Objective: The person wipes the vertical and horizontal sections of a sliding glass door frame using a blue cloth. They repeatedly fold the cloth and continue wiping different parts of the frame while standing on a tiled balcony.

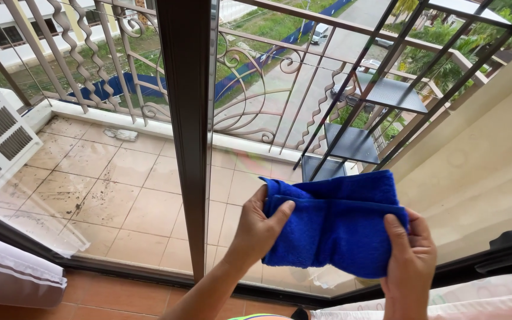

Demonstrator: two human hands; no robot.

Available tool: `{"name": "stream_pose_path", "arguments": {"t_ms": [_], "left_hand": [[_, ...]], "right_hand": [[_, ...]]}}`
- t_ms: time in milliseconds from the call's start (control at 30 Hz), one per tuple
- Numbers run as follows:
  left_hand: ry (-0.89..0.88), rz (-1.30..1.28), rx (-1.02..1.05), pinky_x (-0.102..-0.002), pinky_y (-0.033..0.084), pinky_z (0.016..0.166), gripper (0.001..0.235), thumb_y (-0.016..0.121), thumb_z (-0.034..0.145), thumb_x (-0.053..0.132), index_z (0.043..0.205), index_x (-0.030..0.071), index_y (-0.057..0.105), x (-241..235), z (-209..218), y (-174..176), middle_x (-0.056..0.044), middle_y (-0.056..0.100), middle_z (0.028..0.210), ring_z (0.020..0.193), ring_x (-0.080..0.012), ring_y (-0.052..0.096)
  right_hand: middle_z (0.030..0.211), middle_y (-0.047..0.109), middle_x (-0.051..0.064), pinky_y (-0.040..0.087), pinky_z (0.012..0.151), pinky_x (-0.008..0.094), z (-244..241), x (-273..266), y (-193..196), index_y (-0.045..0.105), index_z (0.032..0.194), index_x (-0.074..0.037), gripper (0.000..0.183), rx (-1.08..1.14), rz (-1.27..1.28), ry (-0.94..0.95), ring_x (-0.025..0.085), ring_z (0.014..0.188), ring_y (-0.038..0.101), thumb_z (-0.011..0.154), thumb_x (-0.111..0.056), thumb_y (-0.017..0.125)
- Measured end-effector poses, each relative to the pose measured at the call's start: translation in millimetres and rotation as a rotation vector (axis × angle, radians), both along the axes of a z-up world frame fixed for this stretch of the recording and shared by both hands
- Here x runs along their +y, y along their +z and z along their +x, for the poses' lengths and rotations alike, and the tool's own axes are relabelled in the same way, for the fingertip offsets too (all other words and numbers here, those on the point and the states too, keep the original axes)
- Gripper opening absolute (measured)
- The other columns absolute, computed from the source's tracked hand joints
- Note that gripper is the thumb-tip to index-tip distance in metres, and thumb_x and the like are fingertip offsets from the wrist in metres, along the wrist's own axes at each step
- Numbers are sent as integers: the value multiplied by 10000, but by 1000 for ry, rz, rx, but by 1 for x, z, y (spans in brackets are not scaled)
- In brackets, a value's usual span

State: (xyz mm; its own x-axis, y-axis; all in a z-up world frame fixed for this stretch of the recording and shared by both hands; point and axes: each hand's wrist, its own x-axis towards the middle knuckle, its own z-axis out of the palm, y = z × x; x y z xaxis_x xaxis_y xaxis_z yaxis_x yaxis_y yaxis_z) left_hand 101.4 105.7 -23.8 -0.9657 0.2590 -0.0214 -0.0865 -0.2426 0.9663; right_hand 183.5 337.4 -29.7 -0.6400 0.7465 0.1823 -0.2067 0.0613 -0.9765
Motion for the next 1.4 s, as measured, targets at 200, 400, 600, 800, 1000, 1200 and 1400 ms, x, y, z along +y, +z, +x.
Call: {"name": "stream_pose_path", "arguments": {"t_ms": [200, 400, 600, 800, 1000, 1200, 1400], "left_hand": [[-73, -17, 253, -289, 554, 717, 212, 636, 943, 230, 1122, 120, 653, 18, 24, 13, -59, 745, 909, 804, -145, 667], [-111, -142, 457, -386, 571, 853, 441, 416, 1022, 300, 1338, 41, 582, 5, 37, 27, -150, 706, 1134, 980, -276, 699], [42, -266, 572, -447, 511, 700, 241, 412, 1058, 211, 1075, 56, 596, -1, 26, 10, -109, 583, 909, 769, -311, 614], [56, -188, 484, -375, 551, 752, 337, 366, 1062, 274, 1090, 62, 627, -20, 32, 17, -97, 599, 953, 815, -225, 618], [46, -229, 556, -371, 551, 844, 321, 581, 933, 244, 1180, 48, 644, -38, 30, 28, -125, 615, 1040, 913, -268, 655], [-216, -46, 511, -348, 561, 777, 473, 506, 960, 121, 1414, -9, 537, -59, 4, 26, -119, 608, 1081, 940, -235, 587], [-292, 58, 766, -340, 485, 963, 472, 477, 946, -31, 1396, 72, 573, -67, -34, 15, -67, 606, 1179, 1084, -199, 584]], "right_hand": [[913, 726, 56, 517, 637, 234, 4, -59, -7, 650, 1232, -74, 361, -89, 261, 158, 89, 765, 607, 898, -182, 735], [913, 703, 64, 560, 728, 252, -1, -79, -3, 675, 1234, -45, 329, -85, 313, 227, 109, 806, 622, 923, -149, 705], [957, 732, 50, 529, 775, 207, -4, -93, -12, 701, 1253, -22, 368, -32, 344, 284, 75, 856, 619, 896, -104, 731], [1017, 727, 45, 523, 816, 197, -9, -111, -11, 642, 1410, -16, 484, -15, 343, 413, 81, 915, 616, 938, -120, 658], [1099, 766, 126, 641, 709, 294, -19, -105, -20, 650, 1371, 0, 407, 28, 275, 456, 166, 773, 714, 992, -117, 560], [1126, 637, 164, 599, 855, 278, -29, -96, 24, 605, 1296, 42, 253, 350, 560, 185, 209, 962, 655, 1072, -70, 568], [1328, 621, 128, 595, 965, 446, -40, -56, 54, 433, 1511, -121, 863, 98, 365, 654, 276, 1155, 639, 712, -219, 742]]}}
